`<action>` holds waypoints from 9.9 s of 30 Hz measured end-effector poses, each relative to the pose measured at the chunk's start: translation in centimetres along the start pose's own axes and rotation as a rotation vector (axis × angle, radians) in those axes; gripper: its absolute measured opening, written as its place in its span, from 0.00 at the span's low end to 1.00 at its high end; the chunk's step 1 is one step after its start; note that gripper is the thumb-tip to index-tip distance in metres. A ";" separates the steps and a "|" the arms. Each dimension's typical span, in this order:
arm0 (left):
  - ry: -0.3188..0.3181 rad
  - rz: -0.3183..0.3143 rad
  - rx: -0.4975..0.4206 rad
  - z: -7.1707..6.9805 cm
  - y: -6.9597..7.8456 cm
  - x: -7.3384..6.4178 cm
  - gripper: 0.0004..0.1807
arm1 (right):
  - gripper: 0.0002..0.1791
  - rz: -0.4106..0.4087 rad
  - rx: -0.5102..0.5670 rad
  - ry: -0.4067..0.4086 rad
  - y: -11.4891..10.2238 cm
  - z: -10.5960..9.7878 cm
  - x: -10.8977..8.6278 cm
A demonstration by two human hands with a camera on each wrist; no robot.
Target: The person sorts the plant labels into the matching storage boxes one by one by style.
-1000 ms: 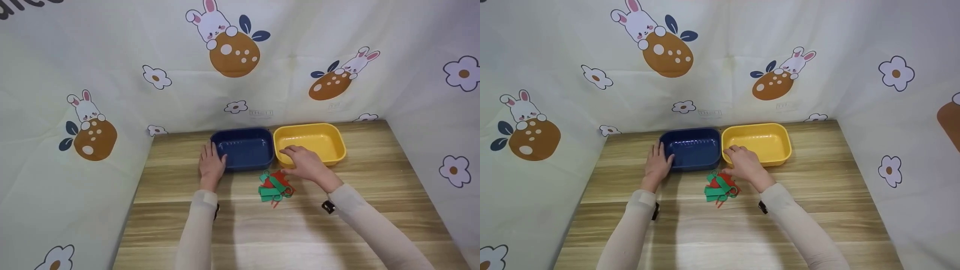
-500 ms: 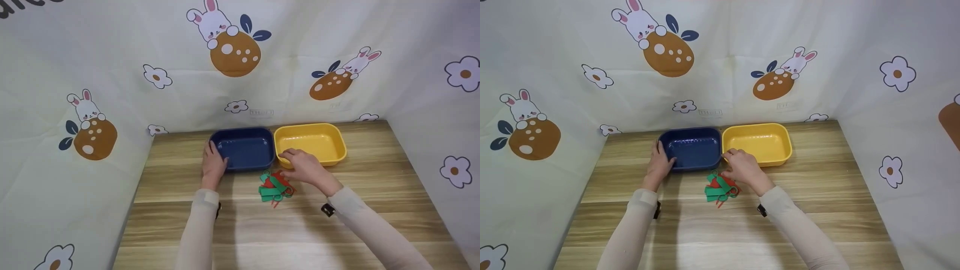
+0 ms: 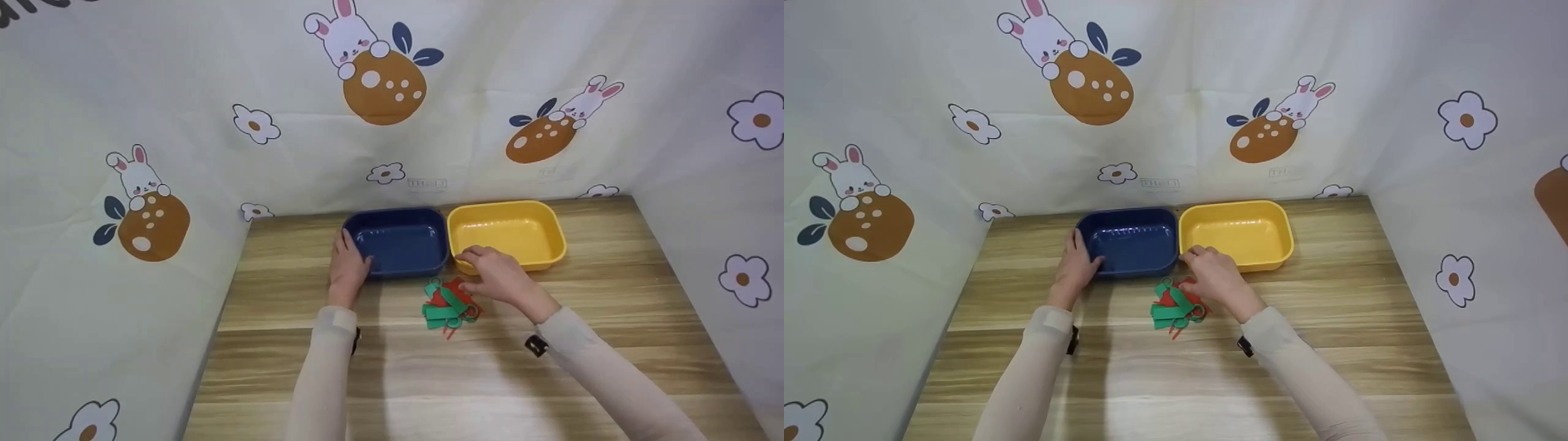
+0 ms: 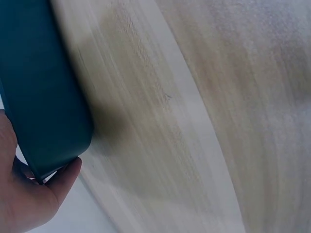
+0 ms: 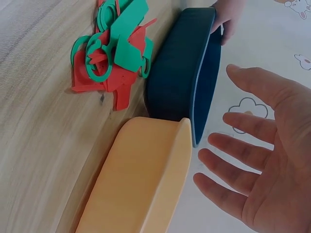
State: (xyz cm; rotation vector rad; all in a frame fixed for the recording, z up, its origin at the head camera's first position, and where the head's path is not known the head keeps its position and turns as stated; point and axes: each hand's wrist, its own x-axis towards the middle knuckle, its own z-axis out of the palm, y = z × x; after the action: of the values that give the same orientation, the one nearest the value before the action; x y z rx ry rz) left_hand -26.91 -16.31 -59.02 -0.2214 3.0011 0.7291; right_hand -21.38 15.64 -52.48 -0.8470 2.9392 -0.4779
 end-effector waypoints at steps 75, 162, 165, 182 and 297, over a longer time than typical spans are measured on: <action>-0.020 -0.013 -0.005 -0.2 0.1 0.1 0.50 | 0.30 0.039 0.084 -0.037 -0.9 6.7 -1.8; -0.035 -0.035 0.018 -0.2 0.1 0.3 0.50 | 0.07 0.279 0.444 0.170 -0.5 6.6 -1.2; -0.031 -0.029 0.018 -0.1 0.0 0.4 0.50 | 0.07 0.274 0.447 0.170 -0.6 6.4 -1.1; -0.026 -0.029 -0.002 -0.2 0.1 0.2 0.50 | 0.06 0.291 0.411 0.114 -0.9 4.4 -0.6; -0.026 -0.054 0.023 0.0 0.3 0.4 0.50 | 0.10 0.369 0.353 0.016 -1.9 4.1 10.6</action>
State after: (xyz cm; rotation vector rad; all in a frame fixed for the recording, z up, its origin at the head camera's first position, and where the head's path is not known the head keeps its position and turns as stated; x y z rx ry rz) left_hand -27.37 -16.08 -58.92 -0.2876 2.9645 0.6869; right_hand -28.90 7.36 -55.31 -0.2562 2.7985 -0.9310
